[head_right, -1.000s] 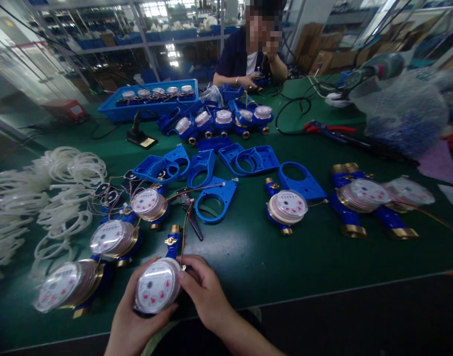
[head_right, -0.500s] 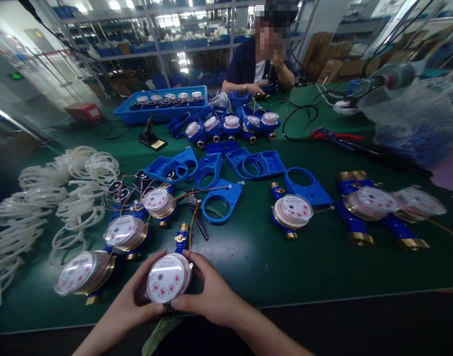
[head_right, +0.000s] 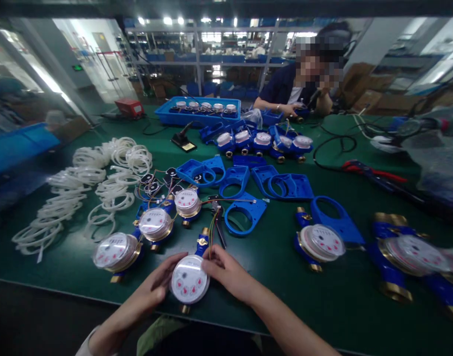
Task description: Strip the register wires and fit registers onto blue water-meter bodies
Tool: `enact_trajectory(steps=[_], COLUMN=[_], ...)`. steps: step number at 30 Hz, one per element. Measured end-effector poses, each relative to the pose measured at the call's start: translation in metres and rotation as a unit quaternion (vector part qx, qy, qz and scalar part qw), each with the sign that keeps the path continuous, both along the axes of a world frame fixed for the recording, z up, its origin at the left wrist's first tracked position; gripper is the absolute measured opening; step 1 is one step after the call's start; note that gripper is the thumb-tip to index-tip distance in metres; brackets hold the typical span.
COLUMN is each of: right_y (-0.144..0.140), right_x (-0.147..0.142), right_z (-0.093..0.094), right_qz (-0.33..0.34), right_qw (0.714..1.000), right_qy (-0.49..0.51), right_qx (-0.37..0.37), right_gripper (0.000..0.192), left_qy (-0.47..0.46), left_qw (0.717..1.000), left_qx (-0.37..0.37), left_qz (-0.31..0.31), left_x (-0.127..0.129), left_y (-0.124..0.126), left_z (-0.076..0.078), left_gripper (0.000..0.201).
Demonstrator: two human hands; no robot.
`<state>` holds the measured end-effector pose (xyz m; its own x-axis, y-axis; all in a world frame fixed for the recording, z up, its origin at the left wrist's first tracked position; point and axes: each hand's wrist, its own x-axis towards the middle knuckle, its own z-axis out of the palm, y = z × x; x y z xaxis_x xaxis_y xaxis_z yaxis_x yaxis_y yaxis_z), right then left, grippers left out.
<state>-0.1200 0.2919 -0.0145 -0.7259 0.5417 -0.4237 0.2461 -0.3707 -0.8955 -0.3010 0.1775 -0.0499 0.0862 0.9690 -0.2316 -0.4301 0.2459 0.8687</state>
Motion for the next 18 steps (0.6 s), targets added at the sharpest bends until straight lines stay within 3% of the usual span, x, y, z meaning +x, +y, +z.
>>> enact_trajectory(steps=[2,5,8,12,18], right_y=[0.008,0.011,0.010,0.011,0.008], right_x=[-0.008,-0.018,-0.021,-0.023,-0.014], right_z=[-0.002,-0.006,-0.007,-0.008,-0.012], right_qz=[-0.018,-0.018,-0.021,-0.036,-0.058], right_qw=[0.999,0.997,0.996,0.995,0.990], right_qy=[-0.034,-0.069,-0.082,-0.087,-0.113], right_qx=[0.008,0.011,0.007,0.017,0.059], right_gripper=[0.065,0.066,0.068,0.068,0.069], left_qy=[0.045,0.130,0.104,0.073,0.108], left_qw=[0.997,0.980,0.976,0.979,0.980], left_qx=[-0.034,-0.074,-0.078,-0.076,-0.051], left_qz=[0.046,0.129,0.173,0.174,0.158], left_x=[0.007,0.021,0.031,0.032,0.027], left_y=[0.002,0.007,0.009,0.011,0.006], left_z=[0.002,0.005,0.005,0.005,0.000], left_gripper=[0.063,0.057,0.058,0.057,0.057])
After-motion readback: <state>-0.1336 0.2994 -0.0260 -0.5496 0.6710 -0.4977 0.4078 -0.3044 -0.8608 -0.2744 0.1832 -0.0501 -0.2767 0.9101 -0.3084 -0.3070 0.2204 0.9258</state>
